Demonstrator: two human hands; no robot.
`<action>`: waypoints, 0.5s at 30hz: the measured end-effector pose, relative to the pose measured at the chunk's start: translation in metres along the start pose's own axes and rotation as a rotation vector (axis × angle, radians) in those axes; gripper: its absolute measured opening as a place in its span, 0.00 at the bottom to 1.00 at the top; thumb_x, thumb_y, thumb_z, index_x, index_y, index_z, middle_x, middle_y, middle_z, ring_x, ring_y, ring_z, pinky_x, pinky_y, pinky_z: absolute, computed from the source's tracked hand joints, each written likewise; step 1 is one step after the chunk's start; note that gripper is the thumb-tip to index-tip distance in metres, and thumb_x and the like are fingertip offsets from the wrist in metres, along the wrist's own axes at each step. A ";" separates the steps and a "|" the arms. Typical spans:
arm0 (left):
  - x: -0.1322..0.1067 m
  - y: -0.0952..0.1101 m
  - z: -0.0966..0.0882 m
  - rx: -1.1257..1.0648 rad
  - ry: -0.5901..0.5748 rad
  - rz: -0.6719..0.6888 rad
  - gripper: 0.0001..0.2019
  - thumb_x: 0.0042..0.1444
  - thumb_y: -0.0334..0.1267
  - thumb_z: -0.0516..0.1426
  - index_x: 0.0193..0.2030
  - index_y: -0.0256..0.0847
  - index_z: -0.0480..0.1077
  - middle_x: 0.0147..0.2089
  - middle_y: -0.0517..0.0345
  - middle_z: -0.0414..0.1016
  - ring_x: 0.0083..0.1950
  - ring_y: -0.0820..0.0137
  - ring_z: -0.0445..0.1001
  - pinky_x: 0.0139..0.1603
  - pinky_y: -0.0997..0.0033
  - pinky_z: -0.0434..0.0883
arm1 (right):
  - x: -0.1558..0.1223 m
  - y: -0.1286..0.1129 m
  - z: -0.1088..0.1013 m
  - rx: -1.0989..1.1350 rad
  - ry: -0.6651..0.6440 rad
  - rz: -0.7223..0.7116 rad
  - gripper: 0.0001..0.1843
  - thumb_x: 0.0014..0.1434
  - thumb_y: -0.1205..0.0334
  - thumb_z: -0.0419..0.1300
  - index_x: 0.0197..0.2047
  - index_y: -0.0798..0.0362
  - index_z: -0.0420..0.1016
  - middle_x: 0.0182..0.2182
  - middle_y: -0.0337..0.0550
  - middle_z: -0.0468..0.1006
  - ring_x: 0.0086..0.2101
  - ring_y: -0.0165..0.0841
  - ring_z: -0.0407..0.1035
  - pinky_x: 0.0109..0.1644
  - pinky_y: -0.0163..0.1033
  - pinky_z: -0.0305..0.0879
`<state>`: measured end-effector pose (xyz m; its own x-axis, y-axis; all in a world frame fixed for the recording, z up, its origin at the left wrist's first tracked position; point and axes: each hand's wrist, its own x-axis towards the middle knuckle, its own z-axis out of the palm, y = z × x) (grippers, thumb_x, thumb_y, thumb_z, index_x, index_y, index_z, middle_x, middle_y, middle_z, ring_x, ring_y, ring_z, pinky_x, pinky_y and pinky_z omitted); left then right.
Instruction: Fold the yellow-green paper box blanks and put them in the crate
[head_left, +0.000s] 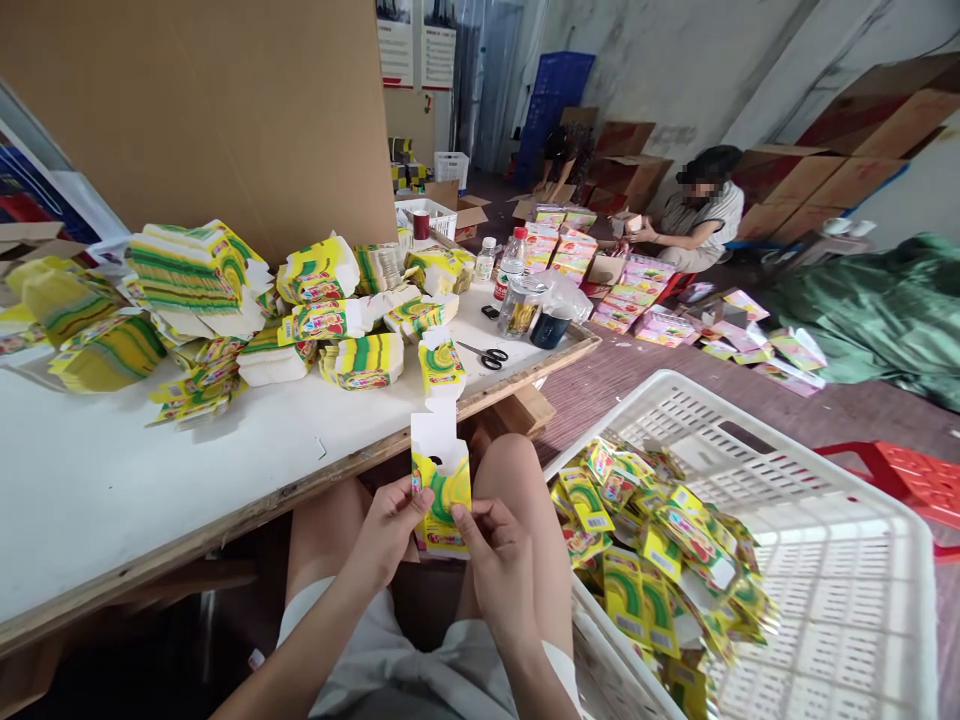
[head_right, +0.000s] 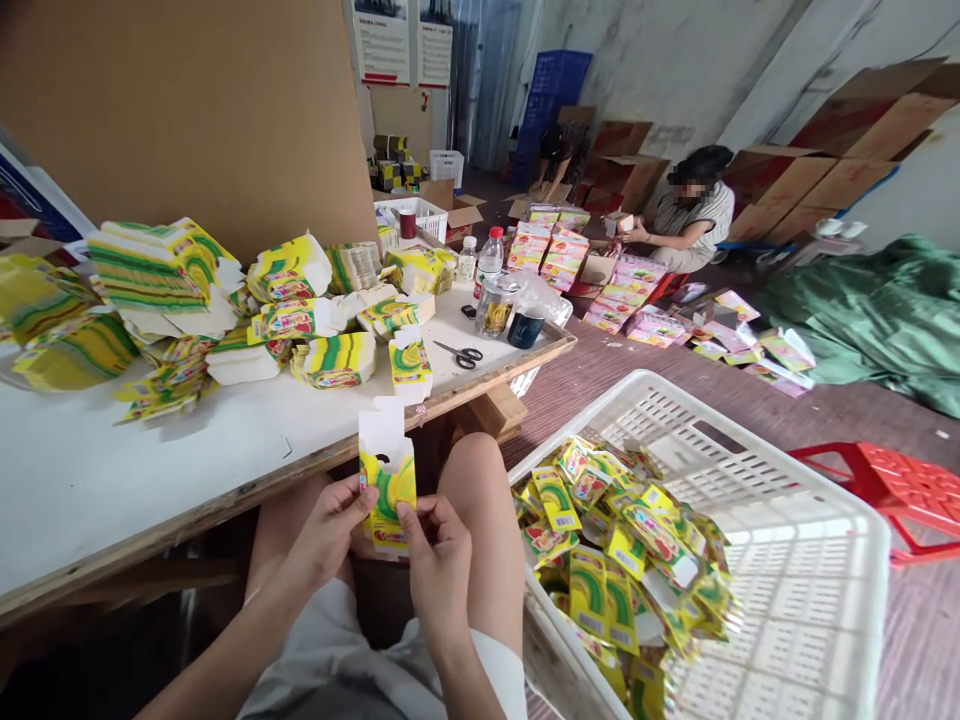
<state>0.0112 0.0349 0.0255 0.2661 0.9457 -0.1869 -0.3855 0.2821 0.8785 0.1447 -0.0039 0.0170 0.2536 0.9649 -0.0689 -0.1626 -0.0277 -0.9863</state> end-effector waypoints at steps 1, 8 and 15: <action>0.000 -0.001 -0.001 0.046 0.042 0.039 0.16 0.52 0.42 0.68 0.44 0.38 0.75 0.40 0.51 0.84 0.40 0.61 0.82 0.41 0.66 0.77 | 0.000 0.001 -0.001 -0.038 0.000 -0.021 0.15 0.58 0.50 0.67 0.32 0.52 0.75 0.27 0.41 0.79 0.29 0.35 0.73 0.35 0.38 0.71; -0.014 0.004 -0.006 0.233 0.024 0.161 0.25 0.60 0.41 0.62 0.61 0.47 0.57 0.45 0.53 0.82 0.47 0.63 0.81 0.44 0.69 0.75 | 0.008 -0.006 -0.016 -0.194 -0.112 -0.232 0.21 0.63 0.55 0.62 0.59 0.48 0.70 0.51 0.48 0.78 0.46 0.40 0.74 0.48 0.42 0.73; -0.020 0.010 -0.012 0.247 -0.189 0.002 0.17 0.58 0.41 0.64 0.52 0.43 0.66 0.44 0.52 0.81 0.40 0.66 0.79 0.41 0.72 0.73 | 0.017 -0.026 -0.031 -0.227 -0.275 -0.189 0.10 0.65 0.54 0.59 0.42 0.50 0.79 0.35 0.43 0.81 0.36 0.37 0.75 0.39 0.38 0.71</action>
<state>-0.0084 0.0212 0.0325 0.4340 0.8928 -0.1207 -0.1661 0.2110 0.9633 0.1827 0.0054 0.0372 -0.0107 0.9916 0.1292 0.0848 0.1297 -0.9879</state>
